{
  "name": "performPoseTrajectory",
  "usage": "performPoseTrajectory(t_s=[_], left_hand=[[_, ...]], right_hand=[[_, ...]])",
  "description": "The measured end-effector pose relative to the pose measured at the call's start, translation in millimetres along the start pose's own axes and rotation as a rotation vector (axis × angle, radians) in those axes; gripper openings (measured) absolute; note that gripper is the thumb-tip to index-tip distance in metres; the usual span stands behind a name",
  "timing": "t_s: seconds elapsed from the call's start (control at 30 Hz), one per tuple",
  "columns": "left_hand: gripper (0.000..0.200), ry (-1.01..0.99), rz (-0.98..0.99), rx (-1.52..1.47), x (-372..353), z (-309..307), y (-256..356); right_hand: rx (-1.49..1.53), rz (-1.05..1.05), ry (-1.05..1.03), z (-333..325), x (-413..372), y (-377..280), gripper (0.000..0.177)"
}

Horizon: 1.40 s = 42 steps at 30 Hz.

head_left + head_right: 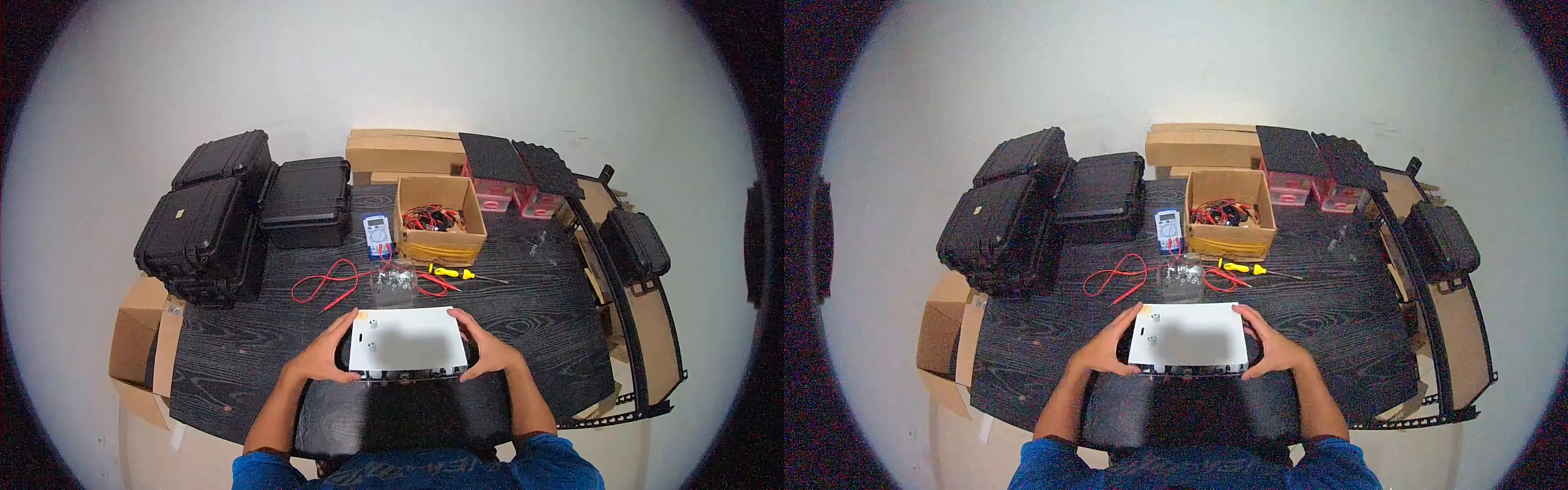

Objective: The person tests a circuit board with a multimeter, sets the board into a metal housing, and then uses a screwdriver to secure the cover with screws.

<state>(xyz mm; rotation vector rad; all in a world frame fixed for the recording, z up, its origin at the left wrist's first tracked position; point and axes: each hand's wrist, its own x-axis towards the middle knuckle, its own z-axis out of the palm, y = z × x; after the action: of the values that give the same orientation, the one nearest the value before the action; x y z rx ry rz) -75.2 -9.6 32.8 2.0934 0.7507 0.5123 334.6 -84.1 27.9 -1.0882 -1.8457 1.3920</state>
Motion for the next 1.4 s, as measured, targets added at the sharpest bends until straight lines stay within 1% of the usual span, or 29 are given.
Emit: performPoseTrajectory(t_s=[0.17,0.37,0.47,0.57,0.77,0.87,0.93,1.07,1.17,1.27,1.33,1.4], left_hand=[[0.136,-0.007,0.011,0.007,0,1,0],[0.137,-0.007,-0.003,-0.032,1,2,-3],[0.139,-0.011,0.006,-0.056,0,3,-11],[0.141,-0.034,0.01,-0.055,0,0,-6],[0.143,-0.066,-0.017,-0.026,0,-2,-4],[0.143,-0.084,-0.013,-0.021,0,-3,0],[0.144,-0.088,-0.024,-0.015,0,-2,1],[0.15,-0.117,-0.033,0.01,-1,-5,1],[0.157,-0.131,-0.028,0.056,0,-5,1],[0.162,-0.126,-0.054,0.07,1,-3,6],[0.164,-0.119,-0.081,0.051,1,-3,7],[0.164,-0.11,-0.056,0.057,1,-1,4]], right_hand=[[-0.013,-0.01,0.014,0,1,6,0.142],[-0.101,-0.038,0.046,0,1,-6,0.134],[-0.063,-0.033,0.052,1,2,-5,0.133],[-0.037,-0.027,0.069,2,1,-2,0.132],[-0.053,-0.009,0.029,0,4,-5,0.136],[-0.113,0.03,0.008,0,4,-13,0.135],[-0.157,0.024,0.002,0,3,-15,0.132],[-0.245,-0.005,-0.026,-3,3,-14,0.13],[-0.123,0.007,-0.037,-3,2,-10,0.132],[-0.231,0.0,-0.046,-3,3,-4,0.133],[-0.249,0.012,-0.051,-3,2,-6,0.133],[-0.263,0.017,-0.051,-3,2,-9,0.133]])
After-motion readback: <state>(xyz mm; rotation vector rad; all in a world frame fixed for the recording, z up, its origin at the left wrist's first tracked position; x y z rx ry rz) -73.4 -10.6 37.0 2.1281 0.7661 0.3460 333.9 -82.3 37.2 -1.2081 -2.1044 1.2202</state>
